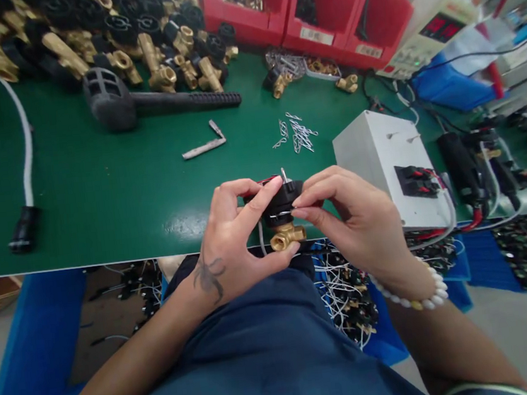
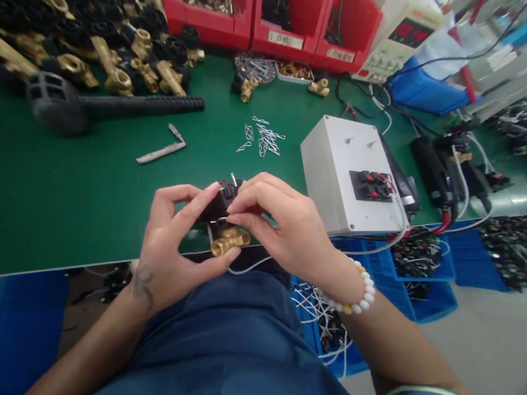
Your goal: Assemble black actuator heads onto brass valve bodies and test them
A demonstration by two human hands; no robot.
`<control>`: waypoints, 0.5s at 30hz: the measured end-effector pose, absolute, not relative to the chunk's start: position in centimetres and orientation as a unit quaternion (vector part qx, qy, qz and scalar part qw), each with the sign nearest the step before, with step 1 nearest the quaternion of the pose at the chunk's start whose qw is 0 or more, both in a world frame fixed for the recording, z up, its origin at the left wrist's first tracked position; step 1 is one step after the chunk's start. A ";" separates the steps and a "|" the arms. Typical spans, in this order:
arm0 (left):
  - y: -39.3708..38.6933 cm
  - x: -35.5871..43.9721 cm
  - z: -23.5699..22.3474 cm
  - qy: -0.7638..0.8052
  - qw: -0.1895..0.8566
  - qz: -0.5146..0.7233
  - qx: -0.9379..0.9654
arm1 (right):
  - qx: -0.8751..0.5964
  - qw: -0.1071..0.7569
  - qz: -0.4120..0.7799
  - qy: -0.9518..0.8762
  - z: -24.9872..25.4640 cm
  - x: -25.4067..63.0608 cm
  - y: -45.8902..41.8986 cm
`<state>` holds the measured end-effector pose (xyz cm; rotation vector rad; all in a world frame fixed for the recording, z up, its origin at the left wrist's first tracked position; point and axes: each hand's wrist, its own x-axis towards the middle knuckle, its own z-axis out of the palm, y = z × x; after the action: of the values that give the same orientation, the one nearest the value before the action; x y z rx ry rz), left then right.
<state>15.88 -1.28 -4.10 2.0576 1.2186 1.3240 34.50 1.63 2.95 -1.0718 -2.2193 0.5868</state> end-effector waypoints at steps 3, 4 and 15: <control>-1.4 15.8 -3.9 0.439 0.204 0.465 0.741 | -0.359 0.307 0.166 -0.865 2.4 34.8 1.6; -1.4 15.8 -3.9 0.439 0.204 0.463 0.742 | -0.340 0.312 0.146 -0.875 2.2 34.9 1.6; -0.9 15.1 -5.0 0.431 0.299 0.514 0.679 | -0.514 0.054 -0.031 -0.855 -2.8 39.5 2.2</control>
<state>15.09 -0.85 -4.98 1.8024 1.1445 1.3650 39.50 2.18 -2.78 -1.5621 -2.5978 -0.0955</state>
